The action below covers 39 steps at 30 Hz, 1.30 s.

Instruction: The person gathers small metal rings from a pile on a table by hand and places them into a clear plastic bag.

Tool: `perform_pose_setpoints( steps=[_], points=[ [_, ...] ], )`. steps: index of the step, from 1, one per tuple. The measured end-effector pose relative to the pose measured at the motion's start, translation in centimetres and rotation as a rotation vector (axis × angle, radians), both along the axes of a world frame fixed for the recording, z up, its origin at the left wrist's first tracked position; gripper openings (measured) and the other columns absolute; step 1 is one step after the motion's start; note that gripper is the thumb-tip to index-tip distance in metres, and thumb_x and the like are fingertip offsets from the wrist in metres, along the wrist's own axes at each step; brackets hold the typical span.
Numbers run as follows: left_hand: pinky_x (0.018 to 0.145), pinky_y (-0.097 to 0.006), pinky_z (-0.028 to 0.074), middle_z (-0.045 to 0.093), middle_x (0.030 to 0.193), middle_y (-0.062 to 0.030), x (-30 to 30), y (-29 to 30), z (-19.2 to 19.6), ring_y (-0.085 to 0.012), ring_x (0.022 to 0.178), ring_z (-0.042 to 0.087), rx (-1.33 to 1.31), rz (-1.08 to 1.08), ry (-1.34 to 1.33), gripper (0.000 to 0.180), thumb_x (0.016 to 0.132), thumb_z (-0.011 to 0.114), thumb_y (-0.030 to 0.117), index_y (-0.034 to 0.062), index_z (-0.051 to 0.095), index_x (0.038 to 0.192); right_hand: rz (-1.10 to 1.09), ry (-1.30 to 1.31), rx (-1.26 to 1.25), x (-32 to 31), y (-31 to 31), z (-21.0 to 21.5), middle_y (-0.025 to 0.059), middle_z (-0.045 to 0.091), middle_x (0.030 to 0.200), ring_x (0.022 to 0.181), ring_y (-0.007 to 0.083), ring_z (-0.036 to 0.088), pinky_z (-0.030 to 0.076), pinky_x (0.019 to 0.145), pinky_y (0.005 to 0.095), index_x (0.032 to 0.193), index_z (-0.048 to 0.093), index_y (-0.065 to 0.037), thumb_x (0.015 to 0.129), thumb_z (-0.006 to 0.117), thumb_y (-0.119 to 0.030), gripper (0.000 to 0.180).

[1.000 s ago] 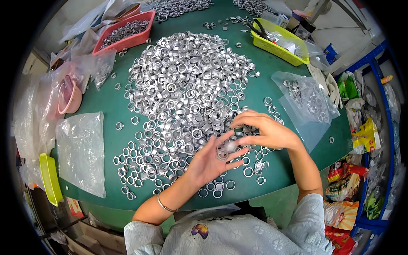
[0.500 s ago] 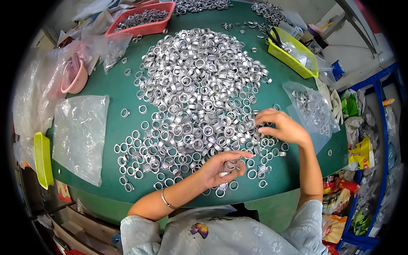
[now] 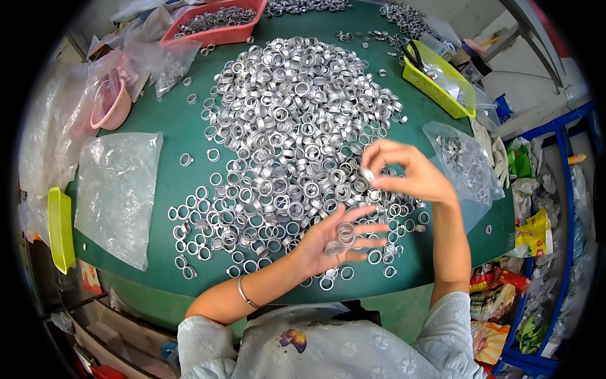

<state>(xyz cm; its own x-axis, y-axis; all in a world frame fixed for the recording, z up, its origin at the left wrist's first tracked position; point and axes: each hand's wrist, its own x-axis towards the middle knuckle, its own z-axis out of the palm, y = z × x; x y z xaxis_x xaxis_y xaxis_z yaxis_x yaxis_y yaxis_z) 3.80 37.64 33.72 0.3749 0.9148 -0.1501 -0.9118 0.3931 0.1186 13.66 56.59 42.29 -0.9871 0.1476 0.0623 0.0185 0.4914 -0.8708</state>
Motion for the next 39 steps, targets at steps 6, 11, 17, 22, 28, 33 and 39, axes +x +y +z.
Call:
perform_pose_setpoints(
  steps=[6, 11, 17, 22, 28, 33, 39],
  points=[
    [0.089, -0.039, 0.048, 0.045, 0.132, -0.0185, 0.5, -0.4, -1.3, -0.0310, 0.120, 0.047, -0.047, 0.076, 0.201, 0.049, 0.098, 0.036, 0.040, 0.0065, 0.039, 0.133, -0.134, -0.199, 0.046, -0.2, 0.2, -1.2, 0.0105, 0.062, 0.097, 0.087, 0.0206, 0.059, 0.045, 0.076, 0.0325, 0.089, 0.065, -0.001, 0.078, 0.068, -0.015, 0.018],
    [0.099, -0.045, 0.040, 0.045, 0.132, -0.0197, 0.6, -0.1, -1.0, -0.0325, 0.121, 0.046, -0.047, 0.058, 0.101, 0.041, 0.098, 0.039, 0.033, 0.0018, 0.048, 0.122, -0.407, 0.006, 0.811, -2.8, 0.4, -7.9, 0.0101, 0.061, 0.089, 0.085, 0.0280, 0.056, 0.045, 0.075, 0.0377, 0.080, 0.065, -0.001, 0.076, 0.067, -0.015, 0.015],
    [0.106, -0.049, 0.030, 0.030, 0.144, -0.0191, 0.5, 0.0, -0.9, -0.0355, 0.131, 0.033, 0.014, 0.101, -0.012, 0.054, 0.098, 0.038, 0.033, 0.0024, 0.026, 0.141, -0.468, -0.004, 0.304, -0.3, 0.5, -3.3, 0.0119, 0.065, 0.095, 0.084, 0.0217, 0.061, 0.046, 0.072, 0.0312, 0.087, 0.064, 0.003, 0.079, 0.060, -0.009, 0.015],
    [0.105, -0.050, 0.032, 0.031, 0.144, -0.0194, 1.0, 0.0, -0.9, -0.0357, 0.129, 0.037, 0.046, 0.079, 0.031, 0.054, 0.098, 0.038, 0.032, 0.0042, 0.024, 0.142, -0.500, -0.172, 0.450, 3.2, 1.0, -2.6, 0.0131, 0.064, 0.090, 0.087, 0.0257, 0.061, 0.047, 0.077, 0.0344, 0.084, 0.064, 0.003, 0.079, 0.059, -0.008, 0.014],
    [0.094, -0.044, 0.041, 0.046, 0.129, -0.0156, 0.8, -0.2, -1.1, -0.0282, 0.115, 0.048, -0.016, 0.079, -0.017, 0.044, 0.095, 0.047, 0.027, 0.0091, 0.039, 0.135, -0.045, -0.089, 0.193, 3.0, -1.6, -0.6, 0.0110, 0.063, 0.093, 0.089, 0.0273, 0.058, 0.045, 0.081, 0.0366, 0.086, 0.063, 0.002, 0.078, 0.063, -0.010, 0.014],
    [0.067, -0.027, 0.047, 0.056, 0.105, -0.0078, 0.7, -0.6, -2.4, -0.0129, 0.081, 0.053, 0.042, 0.005, 0.084, 0.034, 0.092, 0.055, 0.020, 0.0096, 0.050, 0.125, -0.287, -0.047, 0.474, 1.6, -0.1, -3.7, 0.0093, 0.061, 0.094, 0.094, 0.0274, 0.054, 0.041, 0.087, 0.0364, 0.085, 0.062, 0.000, 0.077, 0.067, -0.011, 0.014],
    [0.050, -0.021, 0.039, 0.054, 0.090, -0.0063, 0.5, -0.7, -0.8, -0.0122, 0.068, 0.049, -0.084, -0.013, 0.181, 0.027, 0.092, 0.055, 0.025, 0.0093, 0.052, 0.114, -0.326, -0.025, 0.091, 2.8, 0.1, -1.9, 0.0114, 0.061, 0.096, 0.091, 0.0275, 0.056, 0.043, 0.085, 0.0353, 0.079, 0.062, 0.001, 0.074, 0.069, -0.010, 0.014]
  ],
)
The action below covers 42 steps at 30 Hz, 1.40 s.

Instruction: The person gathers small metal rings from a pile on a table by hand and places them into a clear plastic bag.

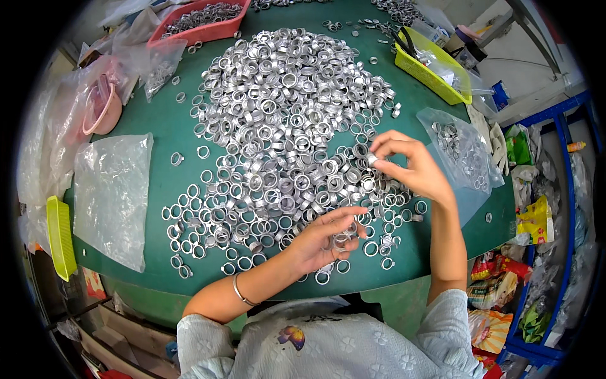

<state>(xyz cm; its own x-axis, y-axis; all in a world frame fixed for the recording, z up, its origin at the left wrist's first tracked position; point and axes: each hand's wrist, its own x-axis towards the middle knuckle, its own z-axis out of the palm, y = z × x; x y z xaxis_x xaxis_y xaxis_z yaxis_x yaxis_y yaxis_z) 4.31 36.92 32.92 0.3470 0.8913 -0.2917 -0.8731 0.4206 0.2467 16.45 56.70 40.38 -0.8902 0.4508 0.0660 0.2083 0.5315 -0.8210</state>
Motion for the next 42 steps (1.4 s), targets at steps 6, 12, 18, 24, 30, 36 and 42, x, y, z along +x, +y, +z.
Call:
perform_pose_setpoints(
  steps=[6, 12, 18, 24, 30, 36, 42],
  points=[
    [0.045, -0.021, 0.035, 0.048, 0.079, -0.0037, 0.3, -0.2, -0.4, -0.0113, 0.061, 0.045, 0.059, -0.031, 0.015, 0.027, 0.094, 0.049, 0.033, 0.0090, 0.054, 0.107, -0.083, -0.330, 0.395, 1.1, 0.1, 0.1, 0.0117, 0.061, 0.092, 0.093, 0.0305, 0.056, 0.043, 0.082, 0.0390, 0.084, 0.062, -0.001, 0.074, 0.070, -0.014, 0.018],
    [0.045, -0.024, 0.034, 0.052, 0.083, -0.0059, 0.4, 0.2, 0.1, -0.0123, 0.059, 0.044, 0.014, -0.041, -0.032, 0.035, 0.097, 0.041, 0.038, 0.0075, 0.055, 0.107, -0.109, -0.222, 0.636, -1.8, 0.3, -3.8, 0.0090, 0.060, 0.094, 0.095, 0.0282, 0.054, 0.042, 0.081, 0.0396, 0.082, 0.061, -0.002, 0.073, 0.069, -0.011, 0.014],
    [0.081, -0.035, 0.051, 0.053, 0.120, -0.0134, 0.2, 0.4, 0.8, -0.0258, 0.103, 0.058, 0.006, 0.100, -0.188, 0.044, 0.096, 0.041, 0.038, 0.0092, 0.043, 0.130, 0.317, -0.136, 0.057, -0.8, -1.8, 2.0, 0.0106, 0.062, 0.098, 0.097, 0.0267, 0.058, 0.044, 0.085, 0.0365, 0.086, 0.062, -0.001, 0.074, 0.070, -0.011, 0.017],
    [0.052, -0.026, 0.043, 0.055, 0.091, -0.0077, 0.7, -0.1, -0.9, -0.0152, 0.071, 0.054, 0.045, 0.004, -0.041, 0.025, 0.091, 0.056, 0.022, 0.0084, 0.053, 0.111, 0.151, 0.048, 0.281, -3.7, -2.2, -1.6, 0.0120, 0.058, 0.115, 0.111, 0.0281, 0.052, 0.038, 0.096, 0.0398, 0.106, 0.061, -0.003, 0.078, 0.068, -0.020, 0.033],
    [0.039, -0.022, 0.035, 0.056, 0.081, -0.0071, 0.4, -0.4, 0.0, -0.0124, 0.054, 0.049, 0.063, -0.104, 0.094, 0.027, 0.090, 0.057, 0.021, 0.0069, 0.054, 0.112, 0.200, -0.280, 0.365, -1.1, -1.6, -2.3, 0.0110, 0.055, 0.119, 0.113, 0.0294, 0.050, 0.037, 0.097, 0.0396, 0.111, 0.056, -0.005, 0.077, 0.069, -0.019, 0.039],
    [0.050, -0.023, 0.043, 0.056, 0.098, -0.0081, 0.9, -0.2, 0.4, -0.0142, 0.074, 0.055, 0.064, -0.078, 0.054, 0.032, 0.088, 0.059, 0.019, 0.0070, 0.053, 0.118, -0.124, -0.388, 0.400, 2.2, 2.2, -1.2, 0.0140, 0.061, 0.089, 0.084, 0.0300, 0.059, 0.045, 0.080, 0.0396, 0.091, 0.061, 0.000, 0.075, 0.067, -0.009, 0.020],
    [0.062, -0.029, 0.046, 0.055, 0.102, -0.0066, 1.0, -0.2, -0.6, -0.0155, 0.082, 0.055, 0.127, -0.070, 0.033, 0.033, 0.084, 0.062, 0.011, 0.0094, 0.054, 0.117, -0.097, -0.213, 0.485, -0.5, 1.2, -1.3, 0.0149, 0.056, 0.112, 0.108, 0.0309, 0.050, 0.039, 0.093, 0.0403, 0.104, 0.060, -0.003, 0.077, 0.068, -0.017, 0.032]
  ],
)
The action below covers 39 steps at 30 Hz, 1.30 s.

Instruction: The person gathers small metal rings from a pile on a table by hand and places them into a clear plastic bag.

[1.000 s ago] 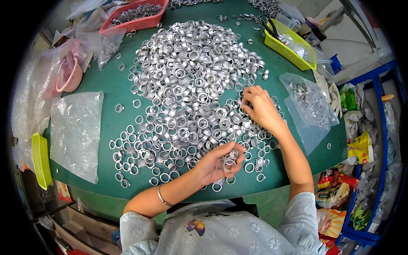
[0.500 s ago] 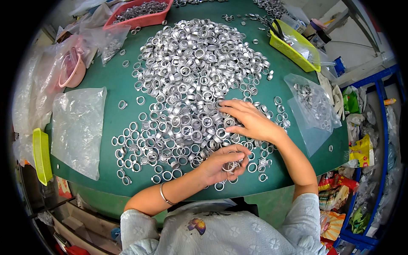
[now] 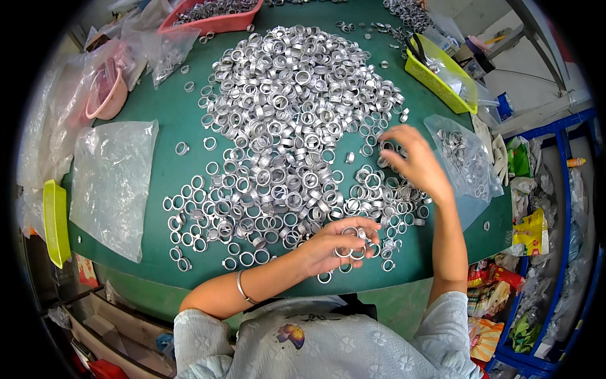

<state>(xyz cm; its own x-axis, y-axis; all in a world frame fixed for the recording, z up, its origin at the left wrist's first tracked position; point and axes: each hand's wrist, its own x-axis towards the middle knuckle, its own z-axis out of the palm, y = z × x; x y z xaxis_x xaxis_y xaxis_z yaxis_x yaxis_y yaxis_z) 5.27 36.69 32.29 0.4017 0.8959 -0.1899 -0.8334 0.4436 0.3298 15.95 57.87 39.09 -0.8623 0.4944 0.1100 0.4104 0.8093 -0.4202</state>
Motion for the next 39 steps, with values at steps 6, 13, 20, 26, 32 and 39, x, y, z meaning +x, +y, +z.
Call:
perform_pose_setpoints(
  steps=[6, 13, 20, 26, 32, 39],
  points=[
    [0.067, -0.030, 0.046, 0.055, 0.101, -0.0042, -0.2, -0.1, -0.4, -0.0138, 0.084, 0.055, 0.055, -0.003, -0.046, 0.032, 0.084, 0.059, 0.007, 0.0102, 0.055, 0.116, 0.490, -0.306, 0.031, 0.4, -5.2, -1.2, 0.0174, 0.046, 0.129, 0.124, 0.0346, 0.039, 0.035, 0.100, 0.0440, 0.122, 0.051, -0.002, 0.081, 0.066, -0.022, 0.048],
    [0.061, -0.030, 0.044, 0.055, 0.099, -0.0076, 0.0, -0.1, -0.2, -0.0162, 0.079, 0.053, 0.057, 0.032, -0.029, 0.027, 0.083, 0.061, 0.008, 0.0073, 0.055, 0.110, 0.046, 0.272, 0.026, -3.7, 4.8, -1.2, 0.0156, 0.059, 0.114, 0.110, 0.0317, 0.052, 0.039, 0.094, 0.0388, 0.111, 0.061, -0.005, 0.080, 0.067, -0.027, 0.039],
    [0.060, -0.030, 0.044, 0.054, 0.095, -0.0064, -0.2, 0.1, -0.2, -0.0163, 0.079, 0.052, 0.072, 0.034, -0.028, 0.031, 0.084, 0.060, 0.009, 0.0062, 0.054, 0.114, -0.128, 0.044, 0.156, -5.1, 7.0, -6.0, 0.0181, 0.034, 0.137, 0.122, 0.0397, 0.034, 0.028, 0.103, 0.0492, 0.126, 0.051, -0.011, 0.075, 0.068, -0.046, 0.065],
    [0.053, -0.027, 0.040, 0.053, 0.089, -0.0072, -0.2, -0.1, 0.2, -0.0146, 0.067, 0.050, 0.021, 0.016, 0.000, 0.032, 0.086, 0.058, 0.010, 0.0058, 0.052, 0.117, 0.260, -0.161, -0.047, 0.2, -1.6, -2.5, 0.0164, 0.049, 0.129, 0.125, 0.0370, 0.037, 0.032, 0.103, 0.0441, 0.122, 0.052, -0.006, 0.080, 0.068, -0.030, 0.051],
    [0.037, -0.022, 0.028, 0.052, 0.076, -0.0075, -0.9, -0.5, 0.9, -0.0099, 0.048, 0.042, -0.007, -0.026, 0.036, 0.029, 0.090, 0.055, 0.017, 0.0052, 0.052, 0.116, 0.106, 0.010, -0.401, -1.8, 1.5, 0.8, 0.0157, 0.063, 0.108, 0.100, 0.0297, 0.060, 0.045, 0.089, 0.0376, 0.107, 0.062, 0.001, 0.085, 0.062, -0.028, 0.036],
    [0.036, -0.021, 0.029, 0.052, 0.074, -0.0071, -0.7, 0.0, 0.7, -0.0097, 0.047, 0.043, -0.027, -0.023, 0.052, 0.028, 0.090, 0.055, 0.020, 0.0049, 0.053, 0.114, -0.044, -0.162, 0.056, -2.8, -0.5, -4.1, 0.0232, 0.030, 0.138, 0.128, 0.0435, 0.029, 0.030, 0.103, 0.0484, 0.129, 0.044, -0.004, 0.079, 0.066, -0.040, 0.065]
  ],
)
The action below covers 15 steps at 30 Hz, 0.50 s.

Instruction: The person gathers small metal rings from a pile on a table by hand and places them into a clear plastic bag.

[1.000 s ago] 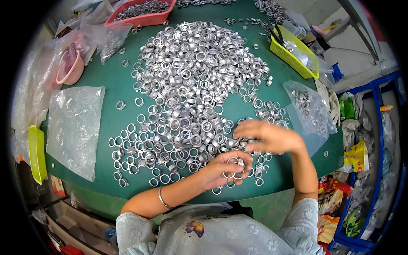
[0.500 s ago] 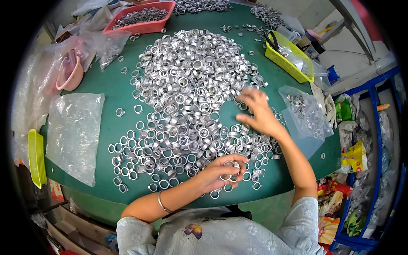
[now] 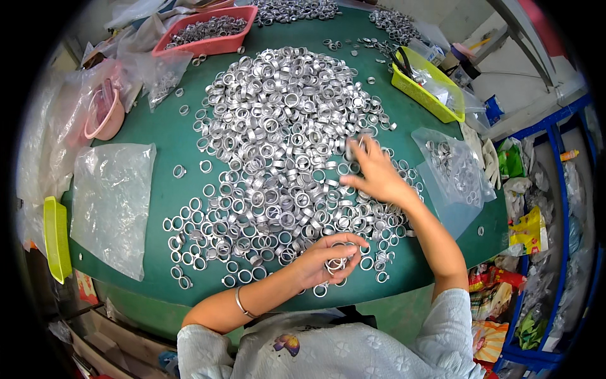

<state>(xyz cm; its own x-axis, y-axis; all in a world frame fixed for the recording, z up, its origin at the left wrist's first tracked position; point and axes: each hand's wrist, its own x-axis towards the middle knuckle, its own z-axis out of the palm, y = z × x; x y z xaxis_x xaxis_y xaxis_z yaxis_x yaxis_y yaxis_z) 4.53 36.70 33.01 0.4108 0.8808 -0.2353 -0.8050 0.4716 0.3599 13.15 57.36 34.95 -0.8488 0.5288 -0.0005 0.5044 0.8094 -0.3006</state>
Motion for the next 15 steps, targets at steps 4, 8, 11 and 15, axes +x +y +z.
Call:
perform_pose_setpoints(
  steps=[4, 8, 11, 15],
  points=[
    [0.038, -0.023, 0.031, 0.053, 0.075, -0.0068, 0.1, -0.3, -0.1, -0.0102, 0.048, 0.043, 0.000, 0.006, -0.003, 0.029, 0.091, 0.055, 0.020, 0.0048, 0.053, 0.115, 0.446, -0.056, -0.232, 3.0, -3.3, 4.6, 0.0209, 0.035, 0.137, 0.126, 0.0389, 0.035, 0.031, 0.104, 0.0445, 0.126, 0.049, -0.005, 0.080, 0.067, -0.028, 0.054],
    [0.042, -0.024, 0.036, 0.053, 0.078, -0.0072, 0.2, -0.4, -0.3, -0.0118, 0.051, 0.046, 0.039, 0.011, 0.001, 0.029, 0.090, 0.056, 0.020, 0.0044, 0.053, 0.115, 0.405, -0.048, -0.692, 3.2, -0.6, 7.0, 0.0165, 0.058, 0.115, 0.109, 0.0293, 0.054, 0.041, 0.095, 0.0386, 0.110, 0.060, -0.002, 0.084, 0.064, -0.021, 0.033],
    [0.046, -0.025, 0.039, 0.054, 0.085, -0.0078, 0.7, -0.2, -1.0, -0.0134, 0.058, 0.050, 0.091, 0.033, -0.005, 0.031, 0.090, 0.057, 0.019, 0.0044, 0.053, 0.116, -0.034, 0.287, -0.281, 1.0, 3.3, 4.6, 0.0100, 0.066, 0.096, 0.082, 0.0163, 0.059, 0.047, 0.071, 0.0310, 0.097, 0.065, 0.000, 0.086, 0.062, -0.021, 0.024],
    [0.050, -0.025, 0.041, 0.055, 0.094, -0.0082, 1.4, 0.3, -0.1, -0.0141, 0.066, 0.052, 0.037, 0.091, 0.012, 0.036, 0.090, 0.058, 0.019, 0.0049, 0.050, 0.122, -0.109, 0.328, 0.140, -1.0, 7.7, -1.5, 0.0129, 0.058, 0.099, 0.092, 0.0298, 0.053, 0.040, 0.086, 0.0389, 0.083, 0.064, -0.002, 0.076, 0.067, -0.012, 0.013]
  ],
)
